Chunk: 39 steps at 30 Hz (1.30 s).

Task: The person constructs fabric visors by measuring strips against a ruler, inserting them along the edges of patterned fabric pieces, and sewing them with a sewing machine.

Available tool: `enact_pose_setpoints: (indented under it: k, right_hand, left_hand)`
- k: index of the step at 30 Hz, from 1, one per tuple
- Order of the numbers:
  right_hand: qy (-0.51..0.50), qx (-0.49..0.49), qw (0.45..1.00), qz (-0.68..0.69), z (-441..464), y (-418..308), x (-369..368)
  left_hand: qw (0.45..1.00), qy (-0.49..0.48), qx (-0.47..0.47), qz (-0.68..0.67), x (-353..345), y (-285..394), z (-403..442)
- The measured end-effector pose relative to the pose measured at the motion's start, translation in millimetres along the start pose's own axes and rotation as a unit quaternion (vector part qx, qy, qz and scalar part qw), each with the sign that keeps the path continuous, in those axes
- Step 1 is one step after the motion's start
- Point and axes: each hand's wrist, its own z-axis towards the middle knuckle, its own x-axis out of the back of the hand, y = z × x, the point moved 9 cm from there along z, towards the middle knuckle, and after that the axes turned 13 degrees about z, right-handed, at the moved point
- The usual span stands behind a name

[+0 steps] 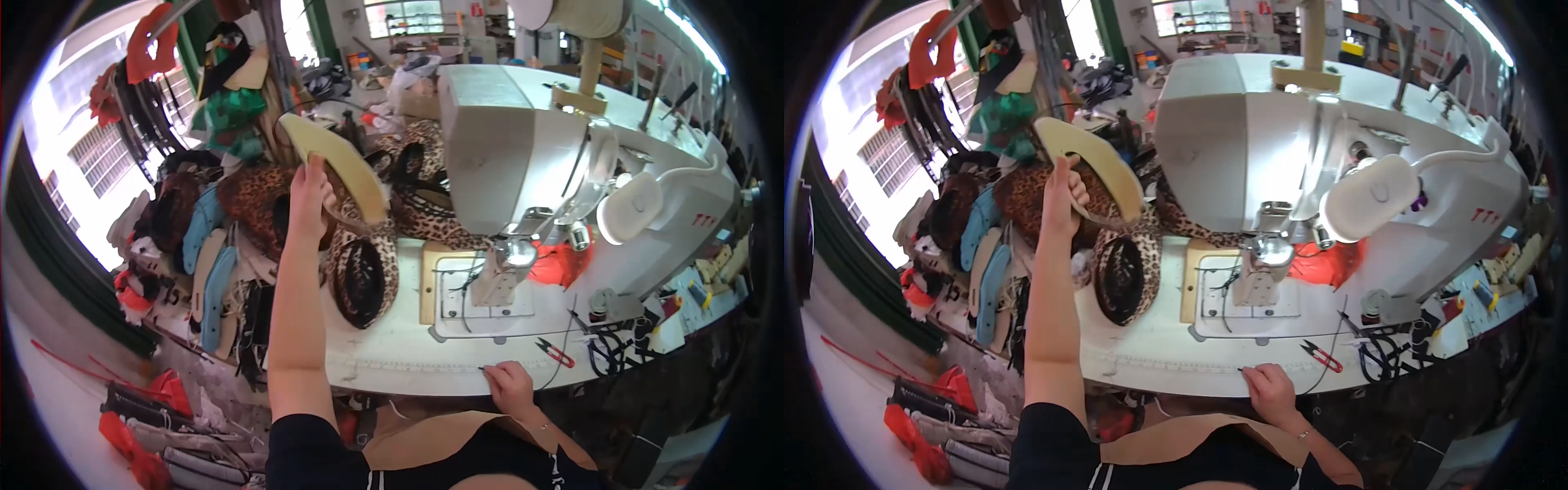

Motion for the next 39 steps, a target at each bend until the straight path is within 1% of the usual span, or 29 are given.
enact_pose_setpoints:
  k: [1, 2, 4, 6, 7, 8, 10, 12, 15, 16, 17, 19, 22, 25, 29, 34, 35, 37, 38, 39]
  right_hand:
    - [-0.006, -0.002, 1.000, 0.005, 1.5, 0.7, 0.1]
    - [-0.012, -0.006, 1.000, 0.009, 1.9, 1.1, 0.3]
    - [-0.030, -0.077, 0.993, 0.089, 7.8, 6.8, 2.0]
    - [-0.019, -0.109, 0.980, 0.164, 25.8, 5.7, 10.1]
    - [-0.011, -0.104, 0.979, 0.173, 39.1, -0.9, 15.7]
    - [-0.001, -0.100, 0.979, 0.179, 51.3, -7.1, 18.6]
    - [0.013, -0.143, 0.941, 0.305, 60.9, -0.2, 6.4]
    - [0.042, -0.181, 0.868, 0.461, 73.4, -10.4, -10.1]
    - [-0.026, -0.200, 0.864, 0.461, 87.9, -28.6, -23.5]
    - [-0.026, -0.187, 0.875, 0.446, 87.6, -28.6, -24.3]
    - [-0.026, -0.173, 0.885, 0.431, 87.7, -26.6, -26.9]
    - [-0.021, -0.156, 0.898, 0.411, 87.0, -27.5, -25.0]
    - [-0.003, -0.148, 0.900, 0.410, 82.0, -24.9, -17.7]
    - [-0.025, -0.174, 0.899, 0.401, 78.3, -23.6, -11.7]
    - [-0.020, -0.175, 0.898, 0.402, 75.0, -21.6, -8.0]
    - [-0.024, -0.183, 0.892, 0.413, 72.9, -20.6, -7.3]
    - [-0.013, -0.167, 0.897, 0.408, 73.5, -20.5, -5.8]
    - [0.008, -0.136, 0.907, 0.398, 74.7, -19.1, -3.9]
    - [-0.006, -0.212, 0.856, 0.471, 72.3, -10.5, -9.8]
    - [-0.018, -0.285, 0.794, 0.536, 69.5, -5.0, -12.0]
  left_hand:
    - [0.996, -0.011, 0.030, 0.082, 0.3, 9.1, -24.9]
    - [0.991, -0.050, 0.069, 0.100, -8.0, 22.1, -54.2]
    - [0.984, -0.086, 0.132, 0.083, 1.4, 11.3, -92.4]
    - [0.972, -0.097, 0.214, 0.013, 12.1, -18.8, -131.8]
    - [0.955, -0.090, 0.283, 0.012, 7.6, -27.9, -156.1]
    - [0.926, -0.138, 0.347, -0.060, -8.6, -33.3, -179.6]
    - [0.918, -0.147, 0.367, -0.034, -20.2, -45.3, -208.7]
    - [0.908, -0.155, 0.389, -0.010, -32.3, -52.9, -227.0]
    - [0.892, -0.182, 0.413, -0.001, -42.4, -66.7, -240.9]
    - [0.887, -0.193, 0.420, -0.001, -45.7, -70.1, -243.4]
    - [0.886, -0.190, 0.423, 0.013, -51.0, -66.7, -244.3]
    - [0.885, -0.220, 0.410, 0.000, -54.9, -67.5, -245.1]
    - [0.885, -0.244, 0.397, -0.002, -62.5, -66.0, -246.6]
    - [0.886, -0.250, 0.390, 0.002, -66.0, -66.1, -246.2]
    - [0.882, -0.272, 0.384, -0.003, -64.9, -73.8, -248.8]
    - [0.885, -0.275, 0.375, -0.004, -68.0, -72.6, -249.2]
    - [0.885, -0.275, 0.376, -0.008, -68.4, -72.7, -249.3]
    - [0.899, -0.255, 0.340, 0.108, -59.4, -71.6, -244.1]
    - [0.901, -0.245, 0.318, 0.165, -56.4, -69.0, -241.1]
    - [0.894, -0.237, 0.107, 0.365, -71.3, -34.3, -229.8]
